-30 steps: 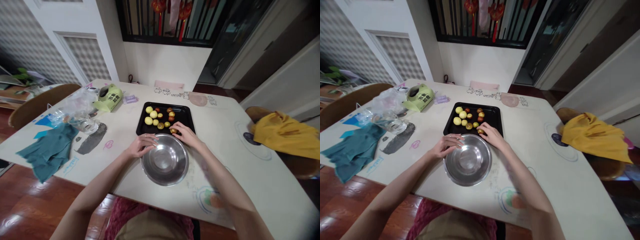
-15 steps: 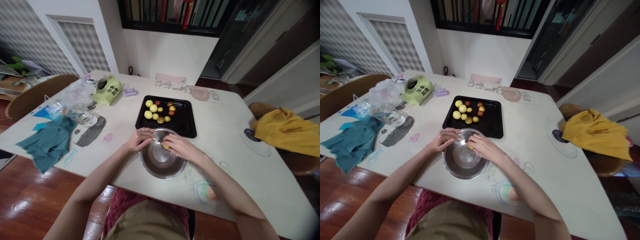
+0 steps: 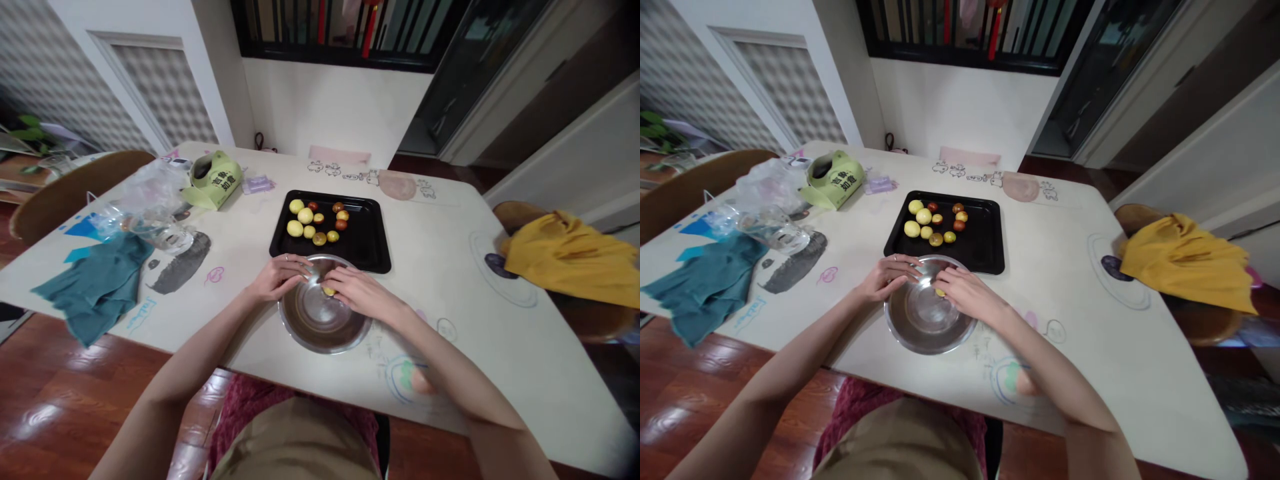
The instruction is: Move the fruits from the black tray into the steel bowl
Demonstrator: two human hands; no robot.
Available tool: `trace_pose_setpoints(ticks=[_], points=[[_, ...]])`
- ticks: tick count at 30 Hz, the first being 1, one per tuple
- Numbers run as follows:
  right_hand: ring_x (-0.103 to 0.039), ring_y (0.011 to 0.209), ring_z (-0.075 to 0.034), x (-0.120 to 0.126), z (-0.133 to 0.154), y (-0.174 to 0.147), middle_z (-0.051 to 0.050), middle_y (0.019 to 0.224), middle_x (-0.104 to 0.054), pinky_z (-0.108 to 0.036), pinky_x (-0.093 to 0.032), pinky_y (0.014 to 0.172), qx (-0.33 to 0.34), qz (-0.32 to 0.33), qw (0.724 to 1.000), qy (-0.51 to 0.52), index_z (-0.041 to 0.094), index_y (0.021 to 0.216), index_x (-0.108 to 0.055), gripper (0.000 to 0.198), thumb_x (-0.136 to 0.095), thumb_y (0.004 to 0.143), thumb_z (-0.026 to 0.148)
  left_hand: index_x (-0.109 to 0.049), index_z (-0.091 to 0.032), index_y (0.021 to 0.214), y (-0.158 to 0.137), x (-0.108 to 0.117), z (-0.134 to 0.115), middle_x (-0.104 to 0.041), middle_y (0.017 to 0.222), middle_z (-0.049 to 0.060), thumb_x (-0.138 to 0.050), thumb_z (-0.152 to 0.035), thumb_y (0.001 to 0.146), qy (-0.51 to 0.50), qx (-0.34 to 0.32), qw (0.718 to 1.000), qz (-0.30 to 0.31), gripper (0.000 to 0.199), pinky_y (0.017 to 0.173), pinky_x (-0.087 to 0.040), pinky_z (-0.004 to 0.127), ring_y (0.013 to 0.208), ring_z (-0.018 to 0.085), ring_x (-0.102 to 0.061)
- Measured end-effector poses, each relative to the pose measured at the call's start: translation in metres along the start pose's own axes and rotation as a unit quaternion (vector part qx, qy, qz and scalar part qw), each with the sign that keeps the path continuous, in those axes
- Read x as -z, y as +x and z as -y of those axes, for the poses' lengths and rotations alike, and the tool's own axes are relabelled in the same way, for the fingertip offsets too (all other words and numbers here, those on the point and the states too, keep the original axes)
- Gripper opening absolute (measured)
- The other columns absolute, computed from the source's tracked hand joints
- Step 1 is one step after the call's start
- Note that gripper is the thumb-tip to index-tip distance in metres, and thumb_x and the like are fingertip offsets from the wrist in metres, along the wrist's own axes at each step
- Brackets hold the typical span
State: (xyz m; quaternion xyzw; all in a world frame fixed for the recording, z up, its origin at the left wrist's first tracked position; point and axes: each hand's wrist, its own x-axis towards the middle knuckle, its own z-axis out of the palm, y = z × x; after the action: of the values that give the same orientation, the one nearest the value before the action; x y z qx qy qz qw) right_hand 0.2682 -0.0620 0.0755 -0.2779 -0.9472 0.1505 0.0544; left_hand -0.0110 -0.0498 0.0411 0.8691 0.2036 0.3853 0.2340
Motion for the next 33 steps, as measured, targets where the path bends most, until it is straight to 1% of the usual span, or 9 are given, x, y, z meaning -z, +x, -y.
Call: trace_pose_setpoints(ticks=[5, 8, 12, 15, 18, 22, 26, 31, 33], points=[[-0.063, 0.117, -0.028, 0.003, -0.001, -0.001, -0.011, 0.121, -0.070, -0.047, -0.049, 0.105, -0.001, 0.002, 1.000, 0.001, 0.020, 0.121, -0.070, 0.024, -0.063, 0.100, 0.012, -0.082, -0.020, 0.103, 0.000, -0.001, 0.001, -0.084, 0.104, 0.012, -0.048, -0.035, 0.109, -0.001, -0.002, 1.000, -0.001, 0.038, 0.105, -0.057, 0.047, 0.118, 0.030, -0.075], [-0.064, 0.117, -0.027, 0.009, -0.002, -0.002, -0.011, 0.124, -0.071, -0.044, -0.051, 0.103, 0.005, -0.015, 1.000, 0.000, 0.021, 0.125, -0.069, 0.022, -0.060, 0.105, 0.021, -0.082, -0.020, 0.104, 0.001, -0.001, 0.001, -0.084, 0.104, 0.012, -0.049, -0.034, 0.109, -0.003, -0.006, 1.000, -0.005, 0.037, 0.104, -0.057, 0.047, 0.118, 0.030, -0.075], [-0.065, 0.117, -0.028, 0.018, -0.011, -0.005, -0.013, 0.127, -0.072, -0.045, -0.052, 0.100, -0.027, -0.113, 0.993, 0.000, 0.020, 0.130, -0.068, 0.029, -0.048, 0.111, 0.030, -0.082, -0.020, 0.103, 0.001, -0.001, -0.001, -0.084, 0.104, 0.012, -0.049, -0.033, 0.109, -0.002, -0.012, 1.000, -0.007, 0.036, 0.103, -0.058, 0.046, 0.118, 0.030, -0.075], [-0.064, 0.120, -0.030, 0.018, -0.028, -0.007, -0.015, 0.128, -0.071, -0.050, -0.052, 0.105, -0.078, -0.198, 0.977, 0.010, 0.020, 0.132, -0.068, 0.034, -0.043, 0.110, 0.028, -0.082, -0.019, 0.102, 0.001, -0.001, -0.001, -0.083, 0.103, 0.013, -0.050, -0.033, 0.109, -0.011, -0.007, 1.000, -0.006, 0.036, 0.102, -0.058, 0.046, 0.118, 0.030, -0.075], [-0.063, 0.125, -0.030, 0.011, -0.052, -0.003, -0.015, 0.134, -0.068, -0.052, -0.052, 0.110, -0.114, -0.240, 0.964, 0.021, 0.022, 0.140, -0.064, 0.038, -0.041, 0.109, 0.024, -0.082, -0.018, 0.101, 0.002, -0.001, 0.000, -0.083, 0.104, 0.014, -0.047, -0.033, 0.110, -0.001, -0.011, 1.000, -0.004, 0.038, 0.101, -0.059, 0.046, 0.118, 0.031, -0.075], [-0.056, 0.140, -0.028, -0.004, -0.078, 0.009, -0.014, 0.152, -0.059, -0.051, -0.047, 0.120, -0.106, -0.239, 0.965, 0.028, 0.024, 0.152, -0.055, 0.046, -0.041, 0.108, 0.023, -0.081, -0.018, 0.103, 0.002, -0.002, 0.001, -0.083, 0.105, 0.014, -0.044, -0.030, 0.110, 0.018, -0.028, 0.999, -0.007, 0.039, 0.100, -0.059, 0.045, 0.119, 0.030, -0.075], [-0.047, 0.151, -0.026, -0.015, -0.090, 0.021, -0.012, 0.162, -0.051, -0.051, -0.042, 0.126, -0.069, -0.210, 0.974, 0.047, 0.025, 0.159, -0.047, 0.050, -0.040, 0.109, 0.025, -0.079, -0.017, 0.105, 0.001, -0.002, 0.001, -0.083, 0.104, 0.013, -0.044, -0.027, 0.110, 0.023, -0.038, 0.999, -0.011, 0.037, 0.099, -0.059, 0.044, 0.118, 0.029, -0.075], [-0.061, 0.133, -0.029, -0.020, -0.095, 0.021, -0.012, 0.140, -0.064, -0.052, -0.053, 0.115, -0.080, -0.228, 0.969, 0.044, 0.030, 0.154, -0.052, 0.046, -0.045, 0.109, 0.031, -0.079, -0.015, 0.103, 0.001, -0.003, 0.000, -0.082, 0.104, 0.013, -0.044, -0.026, 0.110, 0.023, -0.049, 0.998, -0.017, 0.037, 0.098, -0.060, 0.043, 0.116, 0.029, -0.075], [-0.060, 0.133, -0.030, -0.021, -0.096, 0.019, -0.012, 0.142, -0.062, -0.052, -0.054, 0.114, -0.090, -0.241, 0.966, 0.033, 0.030, 0.155, -0.051, 0.048, -0.047, 0.108, 0.032, -0.079, -0.015, 0.104, 0.001, -0.002, 0.001, -0.082, 0.105, 0.013, -0.044, -0.026, 0.110, 0.024, -0.050, 0.998, -0.015, 0.037, 0.098, -0.059, 0.043, 0.117, 0.029, -0.074]])
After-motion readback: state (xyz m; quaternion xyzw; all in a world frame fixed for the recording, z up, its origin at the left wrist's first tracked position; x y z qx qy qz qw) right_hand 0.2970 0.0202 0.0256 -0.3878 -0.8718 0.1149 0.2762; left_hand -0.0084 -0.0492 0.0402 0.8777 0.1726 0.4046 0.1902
